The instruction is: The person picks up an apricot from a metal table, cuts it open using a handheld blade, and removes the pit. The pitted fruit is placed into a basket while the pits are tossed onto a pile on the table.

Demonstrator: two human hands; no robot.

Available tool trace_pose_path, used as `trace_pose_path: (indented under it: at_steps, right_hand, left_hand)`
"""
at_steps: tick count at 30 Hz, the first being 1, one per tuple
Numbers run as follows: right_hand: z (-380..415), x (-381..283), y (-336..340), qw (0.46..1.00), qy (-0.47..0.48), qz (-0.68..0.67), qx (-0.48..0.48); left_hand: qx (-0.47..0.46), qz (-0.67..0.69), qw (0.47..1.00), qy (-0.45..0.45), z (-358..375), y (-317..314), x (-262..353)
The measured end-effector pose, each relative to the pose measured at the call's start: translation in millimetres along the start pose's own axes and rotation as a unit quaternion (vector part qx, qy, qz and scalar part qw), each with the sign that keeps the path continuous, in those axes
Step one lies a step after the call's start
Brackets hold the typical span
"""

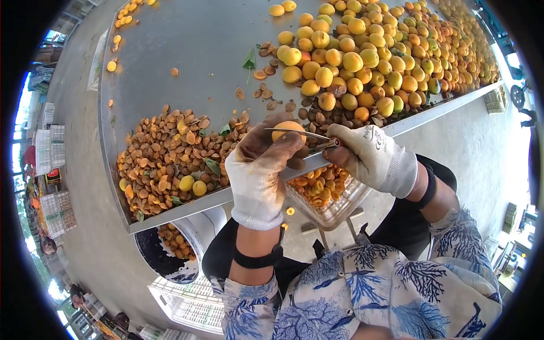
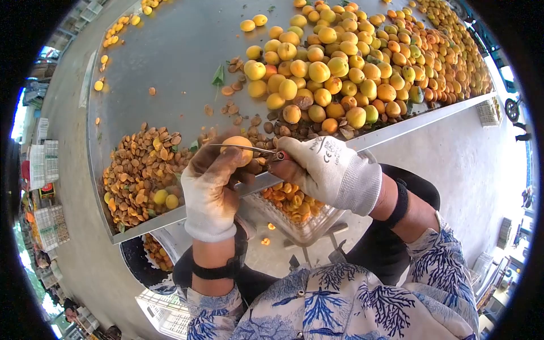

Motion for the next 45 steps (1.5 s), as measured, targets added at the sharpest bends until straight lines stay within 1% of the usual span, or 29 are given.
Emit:
trace_pose_path:
  at_steps: [2, 4, 8, 10, 12, 14, 16, 18, 20, 22, 24, 26, 27, 28, 30, 31, 32, 34, 36, 37, 38, 40, 41, 42, 44, 45]
  right_hand:
    - [-1.2, -0.2, -5.6, 1.0, 0.005, -0.009, -0.007]
    - [-1.5, 0.6, -11.5, 1.0, -0.007, 0.014, -0.015]
    - [-5.0, -2.1, -13.5, 0.999, -0.026, 0.016, -0.032]
    - [-6.0, -2.3, -18.9, 0.998, -0.028, 0.043, -0.031]
    - [-7.1, -4.3, -23.1, 0.998, -0.038, 0.035, -0.029]
    - [-8.6, -3.2, -28.2, 0.999, -0.032, -0.004, -0.022]
    - [-10.8, 3.2, -35.1, 1.0, -0.025, 0.003, -0.016]
    - [-13.5, 3.5, -37.0, 0.994, -0.043, -0.08, -0.068]
    - [-11.5, 0.5, -34.0, 0.994, -0.042, -0.075, -0.069]
    - [-11.6, -3.4, -28.5, 0.994, -0.043, -0.071, -0.068]
    - [-12.1, -7.1, -23.2, 0.991, -0.044, -0.107, -0.072]
    - [-6.2, -10.5, -23.5, 0.991, -0.051, -0.1, -0.066]
    - [-3.6, -12.9, -23.7, 0.992, -0.055, -0.091, -0.06]
    - [-1.7, -15.1, -23.8, 0.993, -0.052, -0.092, -0.056]
    - [1.7, -13.0, -24.2, 0.989, -0.093, -0.104, -0.046]
    - [1.4, -9.1, -25.9, 0.993, -0.072, -0.092, -0.028]
    - [0.4, -8.7, -26.4, 0.993, -0.073, -0.093, -0.028]
    - [-2.3, -9.5, -26.7, 0.99, -0.065, -0.121, -0.027]
    - [-10.5, -13.9, -24.2, 0.99, -0.064, -0.124, -0.034]
    - [-11.3, -15.6, -23.5, 0.989, -0.063, -0.129, -0.041]
    - [-9.2, -16.1, -22.9, 0.989, -0.064, -0.129, -0.038]
    - [-7.4, -20.9, -21.7, 0.997, -0.049, -0.057, -0.009]
    - [-2.1, -23.7, -18.6, 0.997, -0.038, -0.066, 0.014]
    - [-1.6, -22.3, -18.5, 0.997, -0.034, -0.067, 0.015]
    - [1.1, -17.8, -21.9, 0.996, -0.047, -0.078, 0.017]
    - [0.4, -17.7, -21.5, 0.995, -0.055, -0.079, 0.011]
  left_hand:
    - [-0.005, -0.008, 1.0, -0.002, 2.7, -1.2, 2.7]
    - [0.017, -0.035, 0.999, -0.006, 3.6, -2.9, 5.9]
    - [0.018, -0.019, 1.0, -0.015, 0.7, 0.9, 3.7]
    - [0.045, -0.043, 0.998, -0.029, 0.1, 2.5, 3.9]
    - [0.045, -0.038, 0.998, -0.029, 0.4, 3.2, 4.1]
    - [0.054, -0.056, 0.997, -0.017, 1.8, 2.9, 6.0]
    - [0.052, -0.038, 0.998, -0.021, -0.2, 7.2, 0.4]
    - [0.05, -0.024, 0.998, -0.027, 0.2, 8.2, 1.6]
    - [0.041, -0.062, 0.997, -0.013, 4.1, 5.6, 5.1]
    - [0.029, -0.084, 0.996, -0.026, 3.5, 4.9, 1.6]
    - [0.018, -0.104, 0.994, -0.034, 4.4, 4.3, -1.5]
    - [0.032, -0.014, 0.999, -0.02, 7.2, 3.2, -4.2]
    - [0.028, -0.017, 0.999, -0.02, 7.1, 0.5, -7.5]
    - [0.035, -0.033, 0.998, -0.038, 6.1, -2.3, -12.1]
    - [0.044, -0.046, 0.996, -0.061, 3.5, -3.9, -11.7]
    - [0.046, -0.026, 0.997, -0.06, 4.1, -4.3, -11.1]
    - [0.047, -0.006, 0.997, -0.058, 4.5, -4.6, -11.5]
    - [0.036, -0.026, 0.997, -0.065, 3.2, -3.2, -15.5]
    - [-0.007, 0.029, 0.994, -0.109, 1.0, -3.5, -19.6]
    - [-0.017, 0.005, 0.993, -0.117, -0.3, -3.0, -18.0]
    - [-0.021, 0.005, 0.993, -0.116, -0.2, -3.0, -19.5]
    - [0.0, 0.084, 0.993, -0.077, -1.8, -0.8, -22.3]
    - [-0.003, 0.036, 0.991, -0.127, 0.3, -3.0, -19.0]
    - [-0.014, 0.01, 0.992, -0.123, 0.3, -2.9, -18.2]
    - [0.019, 0.015, 0.995, -0.093, 3.8, -5.4, -19.0]
    - [0.021, 0.013, 0.996, -0.09, 3.6, -5.6, -20.1]
Point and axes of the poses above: each hand's wrist, its own z-axis away from the middle knuckle, its own y-axis out of the back of the hand, x = y × z, the point moved 3 cm from there along -z, towards the middle knuckle, and after that the axes turned 10 degrees about -y, right-handed, at the moved point
